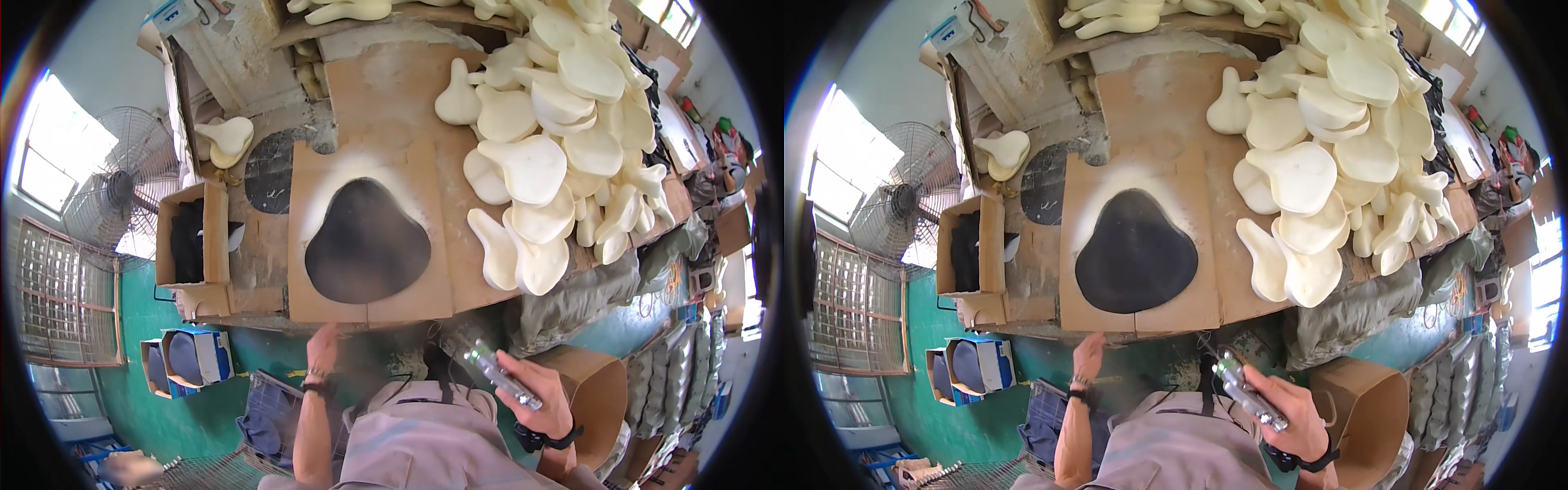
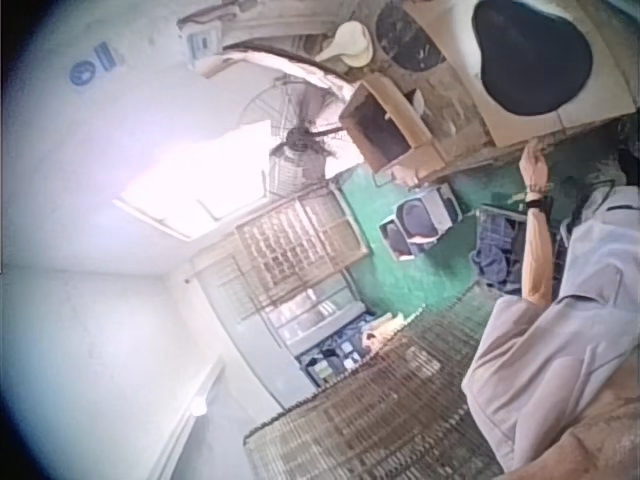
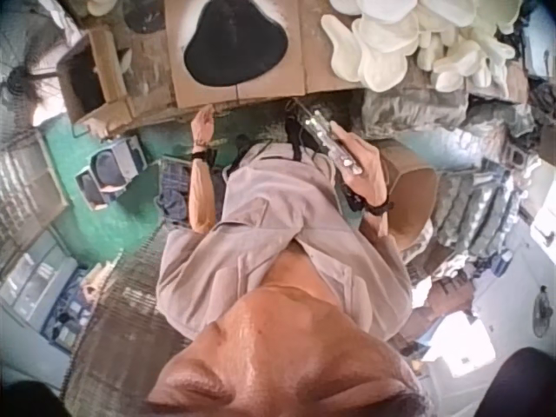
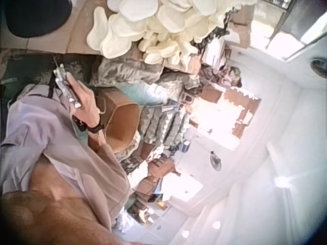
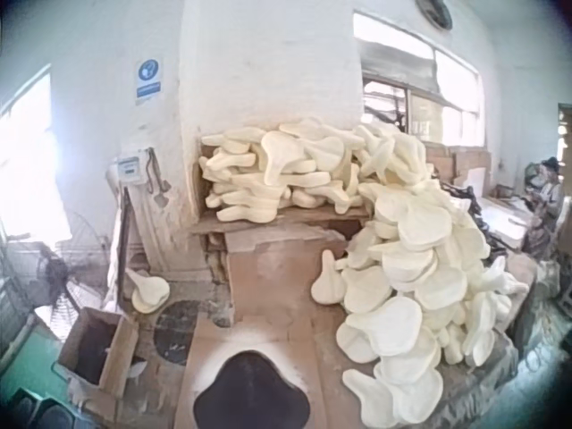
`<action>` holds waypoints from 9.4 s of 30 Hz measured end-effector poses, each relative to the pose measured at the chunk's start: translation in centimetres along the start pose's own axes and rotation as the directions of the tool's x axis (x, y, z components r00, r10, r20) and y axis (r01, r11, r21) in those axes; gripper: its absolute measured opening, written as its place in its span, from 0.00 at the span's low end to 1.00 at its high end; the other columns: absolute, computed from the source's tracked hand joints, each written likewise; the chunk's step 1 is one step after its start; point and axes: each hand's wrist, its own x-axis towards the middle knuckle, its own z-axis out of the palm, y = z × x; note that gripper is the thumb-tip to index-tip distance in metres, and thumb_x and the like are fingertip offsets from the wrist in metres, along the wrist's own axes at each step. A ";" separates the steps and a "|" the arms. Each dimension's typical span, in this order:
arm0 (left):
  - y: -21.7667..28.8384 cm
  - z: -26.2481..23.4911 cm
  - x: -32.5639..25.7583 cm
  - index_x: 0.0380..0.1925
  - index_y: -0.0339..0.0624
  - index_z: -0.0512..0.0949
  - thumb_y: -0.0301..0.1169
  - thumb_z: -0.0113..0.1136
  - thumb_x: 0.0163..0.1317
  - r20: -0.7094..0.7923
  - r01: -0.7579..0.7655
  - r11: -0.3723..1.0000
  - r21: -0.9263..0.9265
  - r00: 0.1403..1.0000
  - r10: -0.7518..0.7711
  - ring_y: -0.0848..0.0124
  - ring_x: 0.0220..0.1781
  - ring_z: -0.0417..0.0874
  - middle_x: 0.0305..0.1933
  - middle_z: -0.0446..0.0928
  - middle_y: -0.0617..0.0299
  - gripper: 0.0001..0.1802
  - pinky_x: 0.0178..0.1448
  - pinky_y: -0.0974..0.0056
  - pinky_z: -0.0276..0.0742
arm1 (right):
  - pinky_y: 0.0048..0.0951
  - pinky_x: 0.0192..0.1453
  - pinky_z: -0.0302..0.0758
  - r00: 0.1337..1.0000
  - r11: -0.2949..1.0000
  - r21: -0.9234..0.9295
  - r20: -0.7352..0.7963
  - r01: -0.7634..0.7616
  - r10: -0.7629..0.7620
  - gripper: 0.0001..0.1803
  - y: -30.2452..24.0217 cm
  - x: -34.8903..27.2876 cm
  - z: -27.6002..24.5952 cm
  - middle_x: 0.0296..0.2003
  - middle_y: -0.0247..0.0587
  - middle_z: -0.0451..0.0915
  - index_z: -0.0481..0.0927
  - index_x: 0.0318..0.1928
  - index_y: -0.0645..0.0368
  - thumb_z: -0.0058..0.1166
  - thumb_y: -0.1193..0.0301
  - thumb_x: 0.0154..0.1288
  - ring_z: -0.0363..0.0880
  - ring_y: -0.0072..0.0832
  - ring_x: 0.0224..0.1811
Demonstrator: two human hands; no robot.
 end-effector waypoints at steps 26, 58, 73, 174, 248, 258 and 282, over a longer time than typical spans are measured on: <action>-19.0 5.6 -17.3 0.53 0.37 0.82 0.28 0.60 0.58 0.321 0.766 0.514 -0.387 0.634 -0.704 0.65 0.39 0.88 0.44 0.86 0.51 0.21 0.37 0.62 0.85 | 0.33 0.43 0.79 0.995 0.998 -0.052 -0.099 -0.029 0.024 0.33 -2.7 0.7 1.8 0.39 0.51 0.84 0.76 0.64 0.63 0.65 0.82 0.55 0.84 0.42 0.37; -14.5 3.8 -12.2 0.49 0.41 0.86 0.34 0.61 0.53 0.267 0.615 0.784 -0.085 0.772 -0.577 0.57 0.48 0.88 0.45 0.88 0.49 0.22 0.53 0.59 0.81 | 0.31 0.41 0.78 0.999 0.998 -0.047 -0.024 -0.040 0.039 0.31 -2.7 -1.7 0.5 0.38 0.51 0.83 0.77 0.62 0.67 0.64 0.82 0.55 0.83 0.38 0.34; -7.2 3.4 6.5 0.50 0.41 0.81 0.23 0.59 0.63 -0.289 0.128 0.947 -0.296 0.933 -0.216 0.71 0.37 0.83 0.36 0.82 0.63 0.14 0.43 0.65 0.80 | 0.32 0.40 0.78 0.990 0.997 0.078 0.136 0.012 -0.023 0.32 -0.3 -2.1 1.8 0.35 0.50 0.82 0.78 0.62 0.65 0.64 0.82 0.53 0.81 0.40 0.32; -46.1 -12.8 -40.7 0.65 0.41 0.71 0.25 0.65 0.62 -0.503 0.267 0.427 -0.864 -0.497 -0.708 0.63 0.54 0.81 0.55 0.77 0.55 0.29 0.56 0.59 0.82 | 0.35 0.64 0.73 0.166 0.846 -0.362 0.932 0.391 0.322 0.25 -7.3 6.7 62.2 0.57 0.57 0.81 0.75 0.64 0.67 0.57 0.73 0.68 0.81 0.44 0.60; -9.2 4.8 -27.6 0.48 0.35 0.83 0.33 0.62 0.59 0.257 0.795 0.396 -0.460 0.546 -0.798 0.73 0.34 0.83 0.34 0.84 0.61 0.18 0.38 0.66 0.79 | 0.58 0.47 0.77 0.944 0.847 -0.437 -0.013 -0.302 0.329 0.21 26.2 9.7 17.3 0.42 0.63 0.83 0.75 0.58 0.57 0.52 0.73 0.64 0.82 0.62 0.44; -16.7 4.6 -30.6 0.60 0.39 0.75 0.28 0.59 0.65 0.423 0.833 0.180 -0.524 0.437 -0.794 0.55 0.45 0.88 0.46 0.84 0.51 0.22 0.47 0.45 0.87 | 0.43 0.52 0.77 1.000 0.968 -0.250 -0.021 -0.028 0.023 0.33 13.1 1.1 7.8 0.46 0.57 0.82 0.73 0.65 0.63 0.61 0.81 0.57 0.81 0.56 0.47; -32.1 4.7 -33.1 0.48 0.48 0.76 0.28 0.57 0.64 0.644 0.563 -0.314 -0.764 0.686 -0.339 0.65 0.29 0.79 0.30 0.77 0.62 0.12 0.27 0.57 0.75 | 0.29 0.48 0.79 0.976 0.975 -0.089 -0.096 -0.204 0.195 0.28 -5.3 -11.4 11.1 0.41 0.47 0.85 0.75 0.64 0.68 0.61 0.80 0.61 0.84 0.31 0.40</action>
